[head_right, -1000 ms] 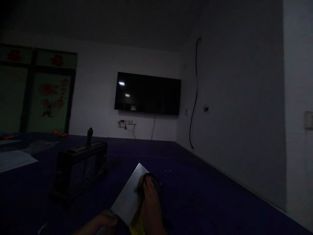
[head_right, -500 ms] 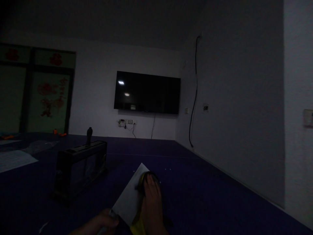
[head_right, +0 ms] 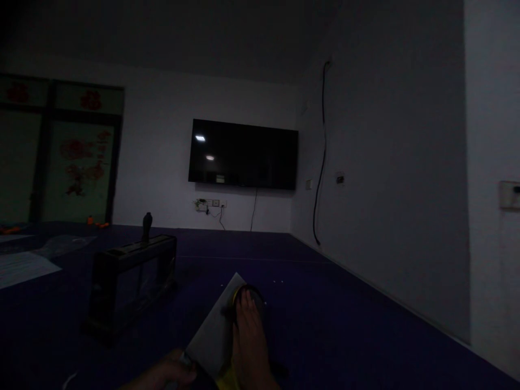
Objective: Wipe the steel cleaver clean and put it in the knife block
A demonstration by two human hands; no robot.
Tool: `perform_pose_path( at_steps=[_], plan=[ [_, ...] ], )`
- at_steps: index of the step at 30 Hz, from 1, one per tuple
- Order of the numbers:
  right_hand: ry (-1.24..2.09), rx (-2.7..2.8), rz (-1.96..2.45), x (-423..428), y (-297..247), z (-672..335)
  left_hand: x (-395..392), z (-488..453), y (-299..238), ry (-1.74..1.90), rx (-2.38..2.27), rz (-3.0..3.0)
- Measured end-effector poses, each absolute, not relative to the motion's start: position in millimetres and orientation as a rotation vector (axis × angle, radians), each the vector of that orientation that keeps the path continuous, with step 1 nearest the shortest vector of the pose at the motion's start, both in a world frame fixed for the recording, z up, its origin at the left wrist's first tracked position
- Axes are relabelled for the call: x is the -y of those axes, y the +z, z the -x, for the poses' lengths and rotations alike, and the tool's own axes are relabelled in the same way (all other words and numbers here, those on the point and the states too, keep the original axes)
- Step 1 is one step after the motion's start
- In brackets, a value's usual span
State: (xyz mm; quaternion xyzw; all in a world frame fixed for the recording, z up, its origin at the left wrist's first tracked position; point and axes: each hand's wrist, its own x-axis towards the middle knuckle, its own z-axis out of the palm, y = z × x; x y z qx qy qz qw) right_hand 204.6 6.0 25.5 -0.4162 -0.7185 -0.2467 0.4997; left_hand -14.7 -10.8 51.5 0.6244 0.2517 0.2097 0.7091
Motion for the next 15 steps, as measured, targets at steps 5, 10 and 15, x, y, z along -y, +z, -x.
perform_pose_path(
  at_steps=[5,10,15],
  plan=[
    [-0.570,1.861,0.930,2,29,-198,8,13,50,0.472,-0.543,-1.385],
    [-0.598,1.958,0.914,11,35,-195,3,12,46,0.473,-0.529,-1.382],
    [-0.591,1.982,0.913,14,37,-196,2,13,43,0.477,-0.532,-1.363]
  ],
)
